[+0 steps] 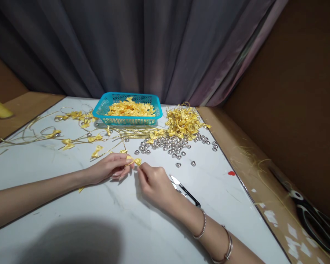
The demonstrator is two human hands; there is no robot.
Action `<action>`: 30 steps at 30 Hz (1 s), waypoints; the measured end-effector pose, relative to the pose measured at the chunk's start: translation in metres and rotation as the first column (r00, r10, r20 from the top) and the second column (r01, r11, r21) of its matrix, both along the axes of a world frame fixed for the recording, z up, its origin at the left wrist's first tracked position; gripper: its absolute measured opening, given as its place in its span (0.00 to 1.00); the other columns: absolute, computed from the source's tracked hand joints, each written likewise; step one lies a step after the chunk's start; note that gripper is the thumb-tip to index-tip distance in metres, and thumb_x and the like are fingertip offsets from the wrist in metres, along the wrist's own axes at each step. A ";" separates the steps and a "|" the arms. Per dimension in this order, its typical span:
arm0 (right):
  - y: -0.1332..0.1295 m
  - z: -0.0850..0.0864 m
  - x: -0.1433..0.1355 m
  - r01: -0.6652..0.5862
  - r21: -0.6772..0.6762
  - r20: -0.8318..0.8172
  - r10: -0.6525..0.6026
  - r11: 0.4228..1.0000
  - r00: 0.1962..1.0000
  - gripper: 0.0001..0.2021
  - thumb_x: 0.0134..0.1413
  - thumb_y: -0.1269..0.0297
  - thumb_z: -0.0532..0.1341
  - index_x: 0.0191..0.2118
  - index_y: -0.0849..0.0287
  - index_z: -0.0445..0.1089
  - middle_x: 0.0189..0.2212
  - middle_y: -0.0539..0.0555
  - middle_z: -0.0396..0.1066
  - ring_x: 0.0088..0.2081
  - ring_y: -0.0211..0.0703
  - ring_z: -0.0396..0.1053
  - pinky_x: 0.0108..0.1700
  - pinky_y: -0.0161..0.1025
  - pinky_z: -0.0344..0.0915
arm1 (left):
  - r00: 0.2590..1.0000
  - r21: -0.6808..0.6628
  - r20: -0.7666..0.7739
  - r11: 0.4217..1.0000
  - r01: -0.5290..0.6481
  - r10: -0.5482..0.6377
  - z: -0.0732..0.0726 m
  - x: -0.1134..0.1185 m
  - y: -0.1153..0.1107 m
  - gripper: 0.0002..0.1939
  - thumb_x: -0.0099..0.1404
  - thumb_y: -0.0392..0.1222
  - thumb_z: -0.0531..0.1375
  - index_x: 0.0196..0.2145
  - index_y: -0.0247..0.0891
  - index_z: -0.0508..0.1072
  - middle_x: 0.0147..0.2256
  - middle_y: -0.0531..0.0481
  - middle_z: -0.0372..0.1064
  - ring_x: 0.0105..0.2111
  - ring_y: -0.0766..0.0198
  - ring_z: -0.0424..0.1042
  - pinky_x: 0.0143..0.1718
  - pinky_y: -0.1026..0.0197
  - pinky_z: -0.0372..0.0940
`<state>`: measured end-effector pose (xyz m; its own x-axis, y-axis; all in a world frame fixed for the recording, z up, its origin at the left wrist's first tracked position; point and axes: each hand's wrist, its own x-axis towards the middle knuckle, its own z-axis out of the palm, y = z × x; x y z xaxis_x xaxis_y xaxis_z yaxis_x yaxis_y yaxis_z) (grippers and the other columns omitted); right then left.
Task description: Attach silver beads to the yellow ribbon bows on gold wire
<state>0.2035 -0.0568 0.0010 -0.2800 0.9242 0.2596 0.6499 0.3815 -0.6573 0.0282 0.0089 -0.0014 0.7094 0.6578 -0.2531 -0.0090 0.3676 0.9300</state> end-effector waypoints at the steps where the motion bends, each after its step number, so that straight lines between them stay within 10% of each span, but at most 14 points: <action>1: 0.000 -0.001 0.000 -0.018 0.033 0.031 0.017 0.999 0.999 0.11 0.58 0.70 0.48 0.25 0.60 0.59 0.15 0.47 0.59 0.16 0.31 0.52 0.21 0.31 0.48 | 1.000 -0.007 0.000 1.000 -0.002 0.002 0.000 0.000 0.000 0.13 0.60 0.46 0.58 0.28 0.31 0.68 0.16 0.54 0.62 0.13 0.75 0.47 0.13 0.70 0.44; 10: 0.000 -0.011 -0.006 -0.176 0.226 0.297 0.104 0.958 0.949 0.09 0.54 0.77 0.44 0.33 0.61 0.58 0.19 0.53 0.63 0.20 0.38 0.55 0.22 0.35 0.49 | 0.998 -0.091 -0.027 0.994 -0.052 0.050 0.002 0.002 -0.008 0.15 0.61 0.45 0.57 0.22 0.33 0.65 0.12 0.59 0.52 0.13 0.76 0.42 0.15 0.68 0.39; 30: -0.001 0.009 0.000 0.020 0.023 -0.052 -0.019 1.000 0.998 0.06 0.57 0.66 0.51 0.30 0.59 0.58 0.18 0.48 0.61 0.18 0.34 0.57 0.22 0.31 0.53 | 0.997 0.098 -0.073 0.995 0.008 -0.001 -0.004 0.003 -0.018 0.17 0.62 0.53 0.55 0.28 0.36 0.61 0.18 0.59 0.57 0.15 0.75 0.47 0.16 0.68 0.40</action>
<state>0.2032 -0.0581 0.0096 -0.2474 0.9228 0.2952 0.6228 0.3849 -0.6812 0.0308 -0.0088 -0.0051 0.6947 0.6786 -0.2384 0.0611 0.2746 0.9596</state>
